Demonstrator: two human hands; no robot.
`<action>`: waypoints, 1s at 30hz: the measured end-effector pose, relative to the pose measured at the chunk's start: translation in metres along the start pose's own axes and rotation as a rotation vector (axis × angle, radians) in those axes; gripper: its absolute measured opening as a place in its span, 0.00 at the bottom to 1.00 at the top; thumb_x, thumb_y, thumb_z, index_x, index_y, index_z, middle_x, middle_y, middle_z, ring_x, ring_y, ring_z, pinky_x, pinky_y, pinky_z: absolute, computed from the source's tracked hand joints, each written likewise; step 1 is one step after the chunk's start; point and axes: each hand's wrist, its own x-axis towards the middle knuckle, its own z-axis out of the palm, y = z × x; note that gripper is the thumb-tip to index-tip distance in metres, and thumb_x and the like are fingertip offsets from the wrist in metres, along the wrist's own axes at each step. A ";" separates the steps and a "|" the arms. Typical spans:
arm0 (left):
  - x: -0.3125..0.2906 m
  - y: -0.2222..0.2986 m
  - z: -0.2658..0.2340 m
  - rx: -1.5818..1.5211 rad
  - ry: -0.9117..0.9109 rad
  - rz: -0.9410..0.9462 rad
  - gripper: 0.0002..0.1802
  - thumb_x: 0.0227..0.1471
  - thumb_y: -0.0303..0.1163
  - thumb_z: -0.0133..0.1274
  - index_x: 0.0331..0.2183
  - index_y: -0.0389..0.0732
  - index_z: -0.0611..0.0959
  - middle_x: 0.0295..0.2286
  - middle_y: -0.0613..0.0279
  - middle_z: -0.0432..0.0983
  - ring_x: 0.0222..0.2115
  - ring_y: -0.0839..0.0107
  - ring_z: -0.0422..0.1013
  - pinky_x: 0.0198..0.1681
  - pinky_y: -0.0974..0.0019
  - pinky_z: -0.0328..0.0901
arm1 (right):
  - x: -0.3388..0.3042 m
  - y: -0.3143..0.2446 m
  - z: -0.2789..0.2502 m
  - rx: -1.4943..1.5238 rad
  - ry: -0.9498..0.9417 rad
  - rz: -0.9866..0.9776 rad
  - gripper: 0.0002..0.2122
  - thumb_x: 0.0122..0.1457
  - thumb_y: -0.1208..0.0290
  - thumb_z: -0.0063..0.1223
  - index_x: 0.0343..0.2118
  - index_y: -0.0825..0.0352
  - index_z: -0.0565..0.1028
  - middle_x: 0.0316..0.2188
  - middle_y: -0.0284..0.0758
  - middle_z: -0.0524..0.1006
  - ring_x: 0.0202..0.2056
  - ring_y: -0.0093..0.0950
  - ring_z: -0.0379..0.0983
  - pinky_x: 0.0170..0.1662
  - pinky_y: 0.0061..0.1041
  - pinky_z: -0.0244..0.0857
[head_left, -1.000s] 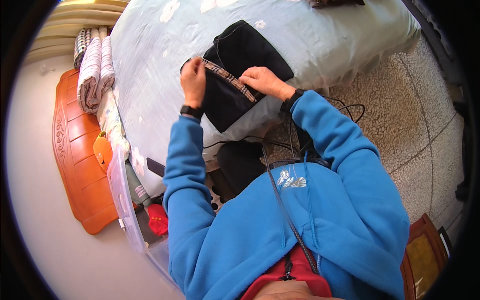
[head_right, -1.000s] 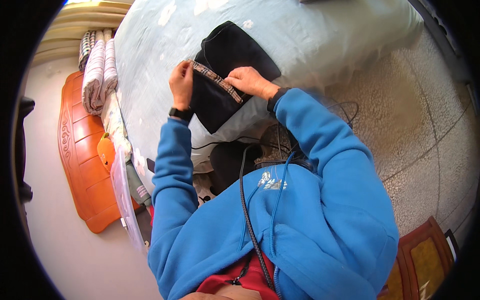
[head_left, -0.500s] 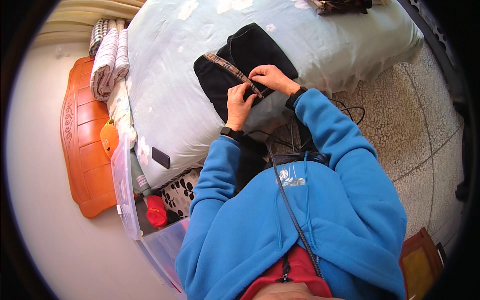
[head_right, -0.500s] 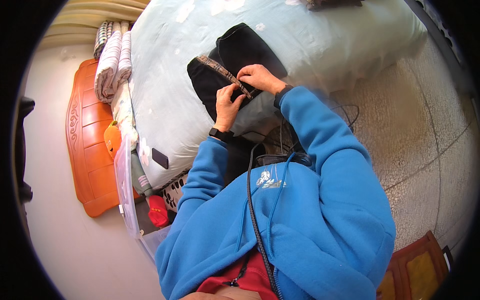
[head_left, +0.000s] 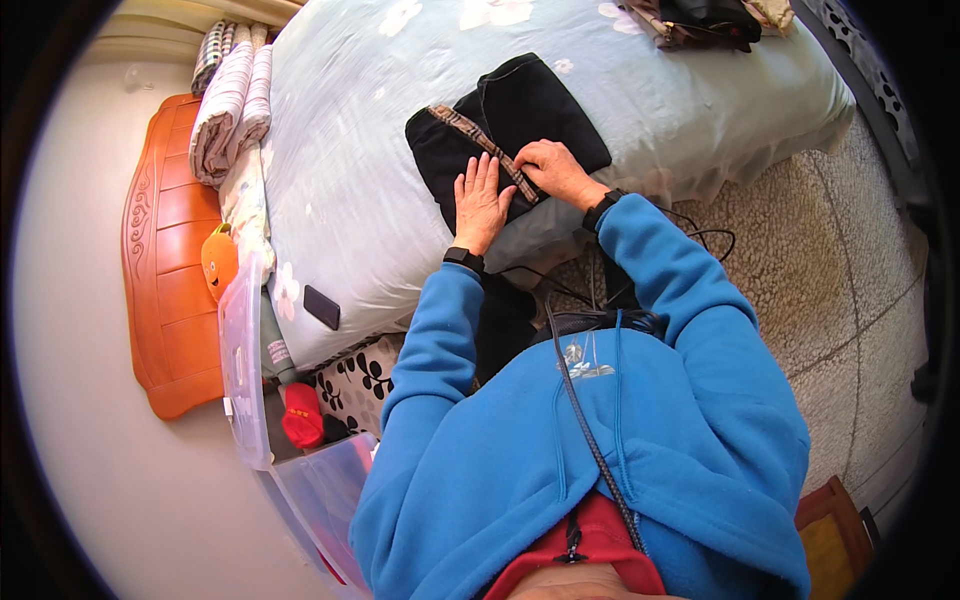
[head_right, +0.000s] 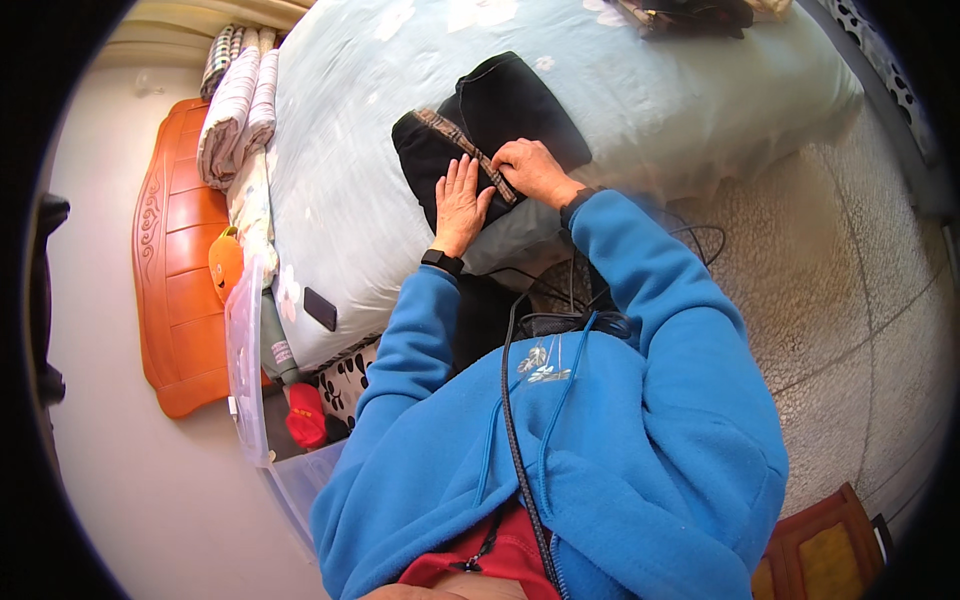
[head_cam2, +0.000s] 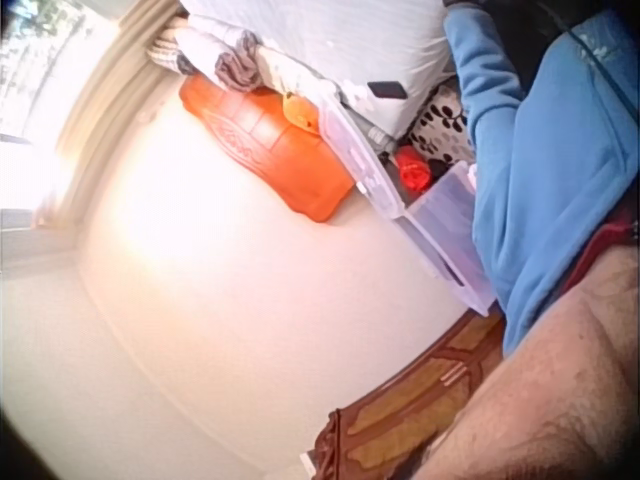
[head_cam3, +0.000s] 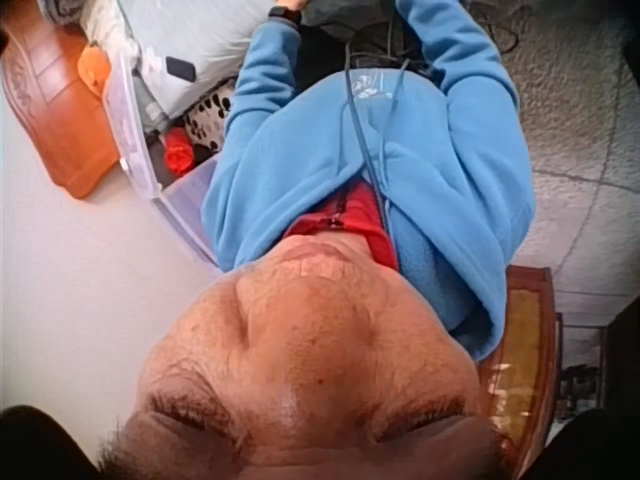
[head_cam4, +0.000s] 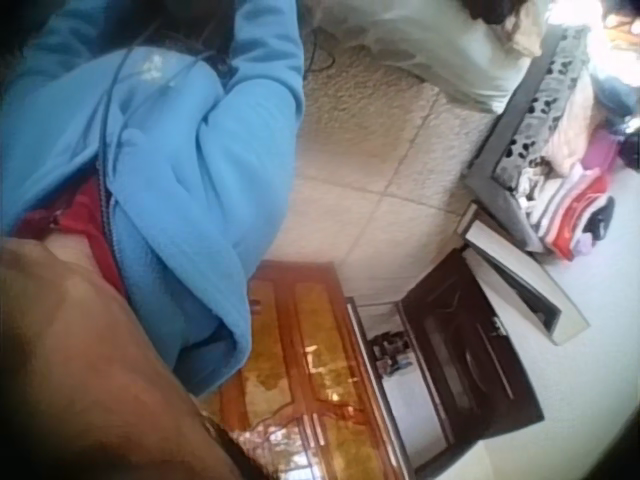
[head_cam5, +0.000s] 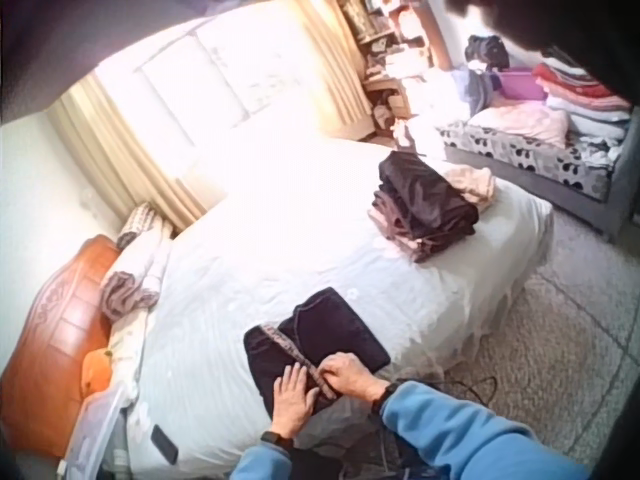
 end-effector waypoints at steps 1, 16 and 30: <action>0.001 -0.001 -0.002 -0.002 -0.046 -0.014 0.37 0.62 0.49 0.51 0.64 0.39 0.65 0.66 0.55 0.56 0.67 0.55 0.51 0.67 0.46 0.45 | 0.001 -0.002 0.000 -0.021 -0.007 0.038 0.04 0.52 0.74 0.56 0.28 0.63 0.82 0.30 0.34 0.82 0.36 0.37 0.77 0.41 0.38 0.71; 0.115 -0.059 -0.052 -0.108 -0.097 0.408 0.11 0.49 0.30 0.61 0.38 0.44 0.86 0.41 0.63 0.80 0.50 0.59 0.71 0.56 0.56 0.63 | 0.030 -0.029 -0.003 -0.155 -0.198 0.427 0.12 0.55 0.58 0.59 0.32 0.63 0.83 0.30 0.39 0.82 0.36 0.40 0.79 0.40 0.40 0.71; 0.125 -0.057 -0.028 0.044 -0.140 0.378 0.08 0.51 0.37 0.59 0.31 0.44 0.87 0.33 0.63 0.78 0.43 0.59 0.70 0.52 0.55 0.62 | 0.037 -0.022 -0.011 -0.118 -0.102 0.357 0.08 0.58 0.66 0.55 0.33 0.62 0.82 0.35 0.37 0.82 0.39 0.39 0.79 0.41 0.38 0.72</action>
